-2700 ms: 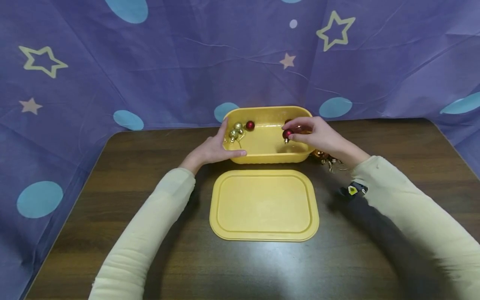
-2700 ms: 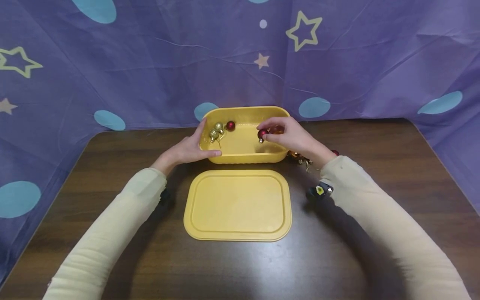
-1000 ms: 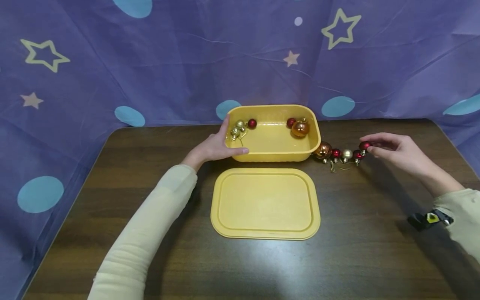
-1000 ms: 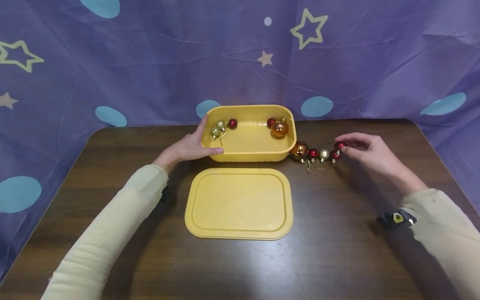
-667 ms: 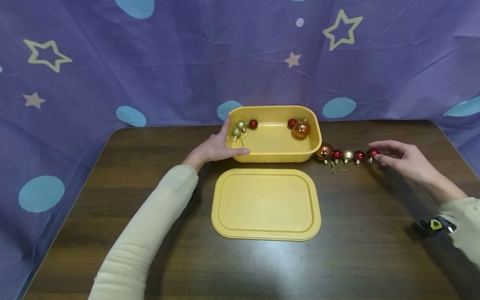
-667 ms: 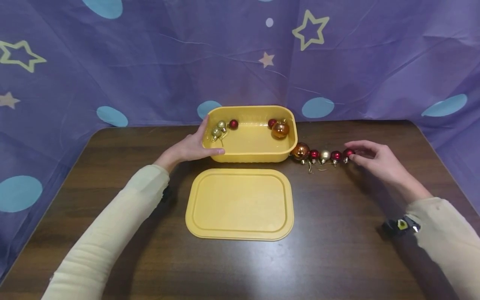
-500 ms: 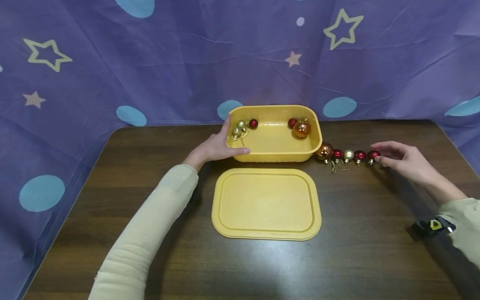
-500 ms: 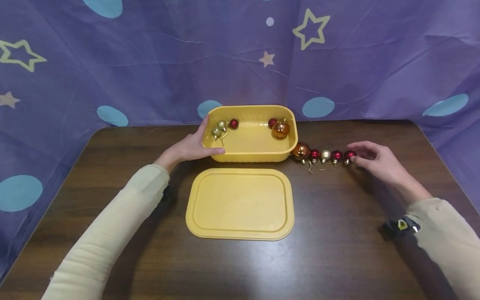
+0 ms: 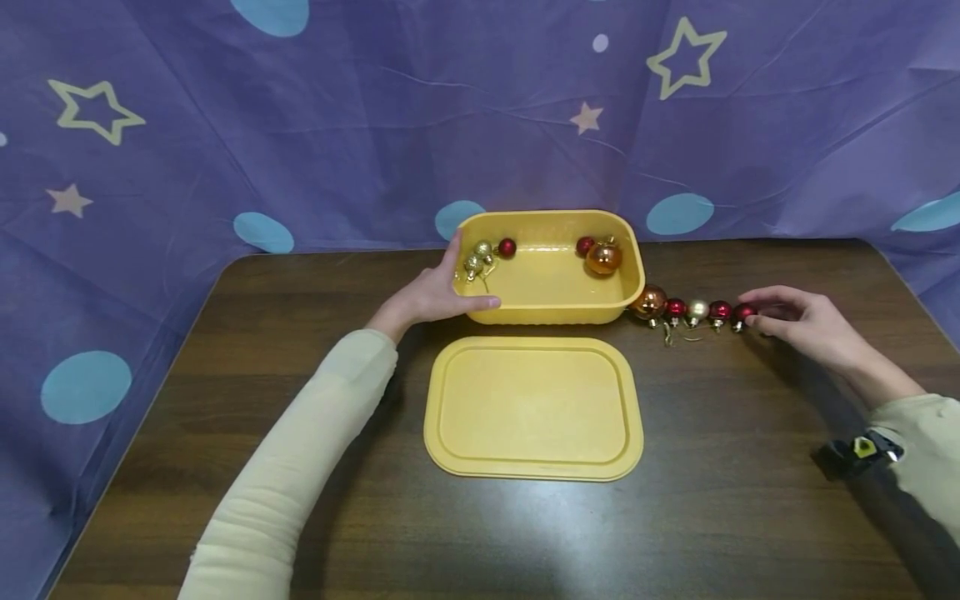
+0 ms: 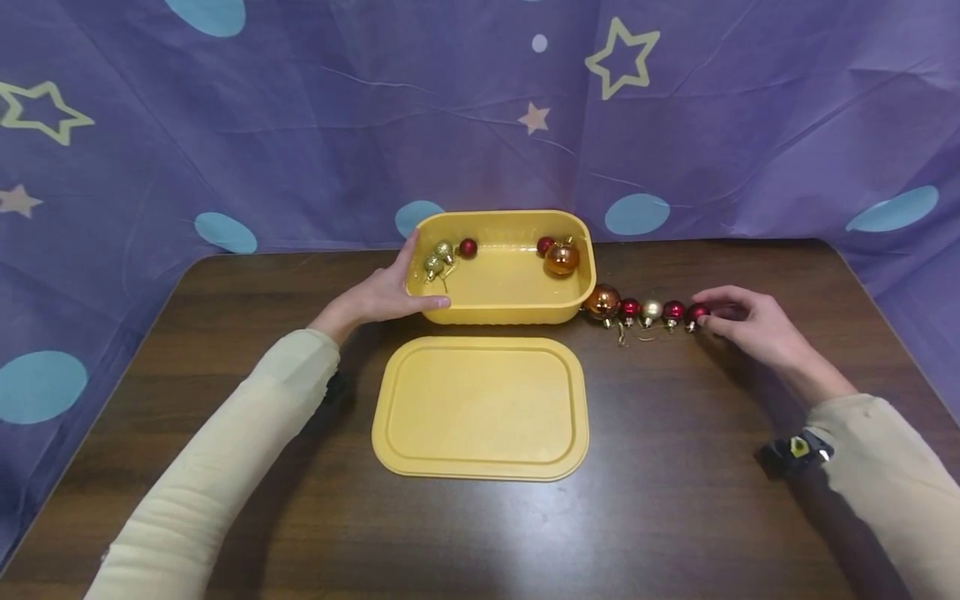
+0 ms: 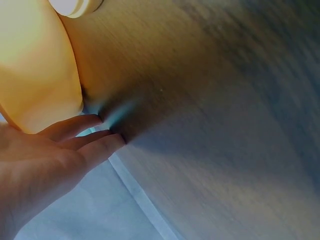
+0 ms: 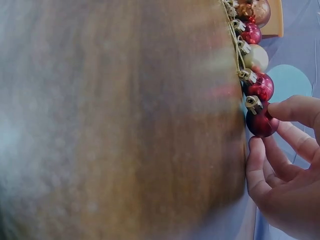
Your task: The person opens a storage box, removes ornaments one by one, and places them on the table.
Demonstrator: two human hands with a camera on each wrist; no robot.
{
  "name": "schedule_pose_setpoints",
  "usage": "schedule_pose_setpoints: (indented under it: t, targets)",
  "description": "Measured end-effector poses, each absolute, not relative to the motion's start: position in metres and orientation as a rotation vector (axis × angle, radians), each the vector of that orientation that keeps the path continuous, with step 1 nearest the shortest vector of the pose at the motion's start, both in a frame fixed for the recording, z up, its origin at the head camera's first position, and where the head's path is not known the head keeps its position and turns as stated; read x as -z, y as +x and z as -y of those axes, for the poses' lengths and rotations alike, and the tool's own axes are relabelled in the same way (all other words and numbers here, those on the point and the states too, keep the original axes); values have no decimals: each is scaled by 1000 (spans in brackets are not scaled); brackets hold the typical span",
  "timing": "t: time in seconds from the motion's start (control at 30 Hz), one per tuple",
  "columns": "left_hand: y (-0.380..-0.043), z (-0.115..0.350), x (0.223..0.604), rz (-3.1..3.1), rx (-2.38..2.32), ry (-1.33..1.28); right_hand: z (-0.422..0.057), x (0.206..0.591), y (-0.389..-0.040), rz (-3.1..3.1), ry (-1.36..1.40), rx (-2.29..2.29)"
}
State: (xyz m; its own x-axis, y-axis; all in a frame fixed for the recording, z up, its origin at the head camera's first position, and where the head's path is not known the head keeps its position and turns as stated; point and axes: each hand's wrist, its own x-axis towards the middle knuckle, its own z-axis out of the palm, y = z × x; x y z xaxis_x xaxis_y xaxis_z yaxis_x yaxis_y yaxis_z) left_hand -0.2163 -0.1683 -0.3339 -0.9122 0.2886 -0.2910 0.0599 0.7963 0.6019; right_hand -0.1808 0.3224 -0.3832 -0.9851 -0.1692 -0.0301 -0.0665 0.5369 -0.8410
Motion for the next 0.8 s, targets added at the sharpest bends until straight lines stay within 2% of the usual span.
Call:
schedule_pose_setpoints:
  t: [0.8]
  targets:
    - [-216, 168, 334, -2619, -860, 266, -322, 386, -179, -2657, -189, 1445]
